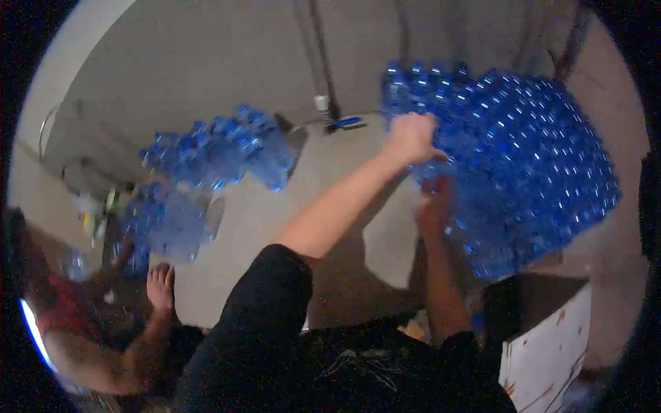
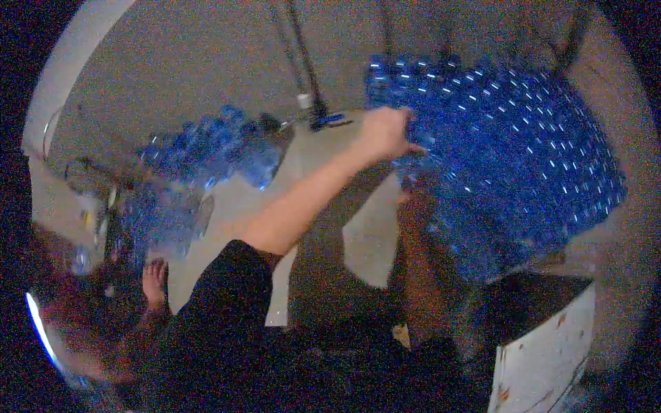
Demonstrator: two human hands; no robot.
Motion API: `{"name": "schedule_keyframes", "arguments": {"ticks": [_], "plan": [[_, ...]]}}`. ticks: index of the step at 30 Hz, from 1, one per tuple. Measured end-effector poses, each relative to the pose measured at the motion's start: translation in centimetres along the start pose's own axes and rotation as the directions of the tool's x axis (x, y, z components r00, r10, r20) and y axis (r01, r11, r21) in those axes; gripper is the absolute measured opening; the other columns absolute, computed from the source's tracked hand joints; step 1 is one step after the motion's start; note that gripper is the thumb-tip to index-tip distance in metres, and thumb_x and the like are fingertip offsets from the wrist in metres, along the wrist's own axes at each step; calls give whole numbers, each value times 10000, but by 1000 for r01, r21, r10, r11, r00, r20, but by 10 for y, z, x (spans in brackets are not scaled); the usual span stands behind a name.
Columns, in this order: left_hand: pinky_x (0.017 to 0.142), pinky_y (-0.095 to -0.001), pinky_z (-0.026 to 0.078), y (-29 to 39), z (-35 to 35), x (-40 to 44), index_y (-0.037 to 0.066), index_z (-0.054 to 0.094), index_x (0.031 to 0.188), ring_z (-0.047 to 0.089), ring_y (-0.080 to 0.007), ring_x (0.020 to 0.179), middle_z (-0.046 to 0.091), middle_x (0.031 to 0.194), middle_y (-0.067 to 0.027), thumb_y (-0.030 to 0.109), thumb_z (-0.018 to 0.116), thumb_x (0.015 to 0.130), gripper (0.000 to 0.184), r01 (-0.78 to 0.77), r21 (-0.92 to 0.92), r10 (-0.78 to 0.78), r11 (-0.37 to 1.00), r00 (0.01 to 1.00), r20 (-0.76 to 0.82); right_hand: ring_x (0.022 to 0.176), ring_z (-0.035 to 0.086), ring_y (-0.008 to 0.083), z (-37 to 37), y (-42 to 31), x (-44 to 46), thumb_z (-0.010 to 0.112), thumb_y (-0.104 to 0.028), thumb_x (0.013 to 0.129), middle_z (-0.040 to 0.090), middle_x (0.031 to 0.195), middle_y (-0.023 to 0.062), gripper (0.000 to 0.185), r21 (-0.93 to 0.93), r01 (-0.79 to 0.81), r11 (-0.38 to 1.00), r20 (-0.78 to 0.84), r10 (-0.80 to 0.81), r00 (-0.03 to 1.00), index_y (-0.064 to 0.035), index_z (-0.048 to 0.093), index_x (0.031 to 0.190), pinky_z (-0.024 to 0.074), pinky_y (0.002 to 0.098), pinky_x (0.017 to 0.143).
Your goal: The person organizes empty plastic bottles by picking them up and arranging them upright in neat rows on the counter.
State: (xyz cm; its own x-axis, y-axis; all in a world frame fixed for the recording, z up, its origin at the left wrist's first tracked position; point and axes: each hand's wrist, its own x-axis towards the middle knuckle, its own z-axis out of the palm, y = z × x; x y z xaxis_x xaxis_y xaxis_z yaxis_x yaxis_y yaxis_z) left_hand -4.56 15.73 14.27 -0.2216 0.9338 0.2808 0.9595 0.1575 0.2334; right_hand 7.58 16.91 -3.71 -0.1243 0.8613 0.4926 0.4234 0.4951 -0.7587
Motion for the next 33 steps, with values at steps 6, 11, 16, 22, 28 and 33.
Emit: {"name": "schedule_keyframes", "arguments": {"ticks": [6,11,16,22,28,33], "plan": [[784,-417,508,-74,-55,-155,47,533,1221,657,-332,909,672,1031,-165,270,840,645,690,231,-720,-626,655,698,-346,968,612,291,45,-109,-48,666,-74,814,627,1071,155,425,401,-1,916,426,-185,885,9,533,1209,477,392,865],[899,-376,481,-214,11,-235,15,507,1275,600,-278,1070,611,1182,-191,289,904,600,830,530,-570,-773,628,337,-538,1136,548,330,178,-199,-11,662,18,659,555,1196,208,756,556,360,749,505,-649,569,8,382,1361,454,397,964],[961,-401,455,-231,16,-229,-29,498,1287,590,-318,1116,602,1204,-220,300,875,635,822,594,-531,-796,605,454,-400,1160,522,307,222,-221,5,678,28,641,524,1229,201,775,503,196,842,754,-538,376,24,358,1347,450,389,970],[877,-336,503,-214,19,-237,-32,551,1224,657,-249,986,671,1115,-162,170,870,662,677,337,-801,-648,495,757,-82,1027,601,410,141,-164,-32,757,-238,683,603,1088,260,746,271,184,945,596,-315,739,18,412,1293,489,452,885],[888,-333,494,-90,61,-208,-7,558,1222,630,-232,1032,640,1161,-143,55,842,670,623,27,-921,-228,389,971,-68,1127,565,392,-62,-144,-65,762,-298,727,563,1218,246,673,-100,-113,988,339,141,930,9,459,1244,459,440,931],[938,-364,454,-17,94,-140,-3,588,1191,573,-288,1059,584,1133,-135,151,864,646,630,-99,-853,-16,512,992,-125,1146,553,397,-124,-91,-68,768,-319,747,551,1229,258,662,-50,-287,957,95,291,952,19,469,1231,450,452,949]]}}
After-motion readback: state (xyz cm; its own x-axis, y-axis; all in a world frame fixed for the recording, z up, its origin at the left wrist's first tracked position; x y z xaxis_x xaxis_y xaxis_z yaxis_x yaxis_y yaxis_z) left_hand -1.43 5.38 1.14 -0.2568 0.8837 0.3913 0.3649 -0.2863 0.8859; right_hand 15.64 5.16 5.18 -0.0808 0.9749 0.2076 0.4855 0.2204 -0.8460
